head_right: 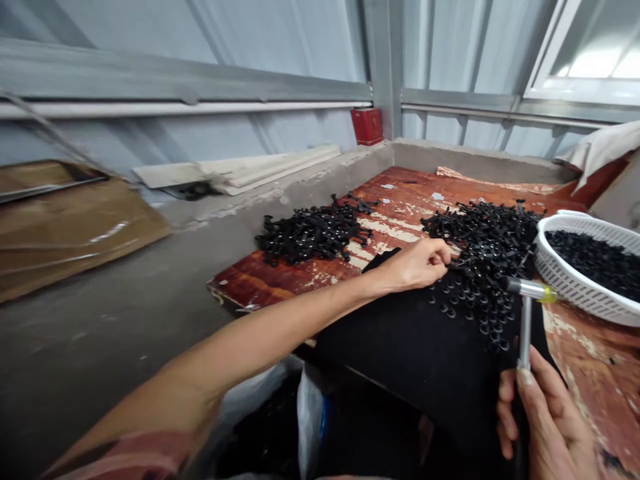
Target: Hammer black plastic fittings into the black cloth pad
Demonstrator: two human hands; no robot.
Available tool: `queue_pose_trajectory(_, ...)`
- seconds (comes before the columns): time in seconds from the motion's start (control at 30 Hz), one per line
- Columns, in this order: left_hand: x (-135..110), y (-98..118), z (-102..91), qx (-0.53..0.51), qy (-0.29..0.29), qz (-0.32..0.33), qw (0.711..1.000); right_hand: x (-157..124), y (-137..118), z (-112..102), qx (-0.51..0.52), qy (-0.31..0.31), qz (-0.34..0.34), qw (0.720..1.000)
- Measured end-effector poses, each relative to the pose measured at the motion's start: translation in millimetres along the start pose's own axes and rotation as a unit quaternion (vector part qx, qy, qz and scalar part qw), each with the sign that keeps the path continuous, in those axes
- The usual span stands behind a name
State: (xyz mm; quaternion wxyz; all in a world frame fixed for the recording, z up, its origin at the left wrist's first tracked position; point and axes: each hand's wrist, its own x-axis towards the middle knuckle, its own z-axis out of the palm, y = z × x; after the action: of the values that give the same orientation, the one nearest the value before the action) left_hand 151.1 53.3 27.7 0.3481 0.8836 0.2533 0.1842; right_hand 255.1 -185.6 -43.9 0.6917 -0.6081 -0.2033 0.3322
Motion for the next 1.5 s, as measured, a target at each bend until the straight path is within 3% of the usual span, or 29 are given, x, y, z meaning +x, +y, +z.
queue_pose_trajectory(0.13,-44.3,7.5,2.1,-0.101,-0.026,0.042,0.994,-0.8,-8.0,14.4,-0.028,0.0,-0.016,0.999)
queue_pose_trajectory(0.27,-82.9,18.1,13.2,-0.077,-0.075,0.092,0.99,3.3,-16.6,36.8,-0.013,-0.038,-0.023,0.999)
queue_pose_trajectory(0.37,-96.9,17.6,18.7,-0.04,-0.11,0.109,0.987,5.6,-18.6,48.9,0.0,-0.038,-0.022,0.999)
queue_pose_trajectory(0.43,-99.9,15.5,18.8,-0.043,-0.134,0.079,0.987,4.7,-17.3,54.7,0.007,-0.036,-0.023,0.999)
queue_pose_trajectory(0.63,-96.8,22.3,11.2,-0.102,-0.183,-0.048,0.977,-3.4,-12.1,70.7,0.003,-0.043,-0.023,0.999)
queue_pose_trajectory(0.9,-97.7,19.6,9.4,-0.103,-0.182,-0.097,0.973,-3.9,-10.1,74.8,-0.032,-0.092,0.033,0.995)
queue_pose_trajectory(1.07,-86.4,4.9,-5.2,-0.068,-0.148,-0.085,0.983,-4.7,-7.5,70.8,-0.039,-0.094,0.039,0.994)
queue_pose_trajectory(1.27,-41.2,-40.1,-32.8,-0.063,-0.09,-0.078,0.991,-13.9,-4.5,59.5,-0.004,-0.012,0.022,1.0)
queue_pose_trajectory(1.4,-18.5,-52.2,-33.1,-0.024,-0.032,-0.054,0.998,-14.6,-1.7,56.5,0.021,0.0,0.017,1.0)
queue_pose_trajectory(1.5,-14.0,-49.8,-26.5,-0.001,-0.031,-0.039,0.999,-14.0,-0.3,56.0,0.019,-0.003,0.019,1.0)
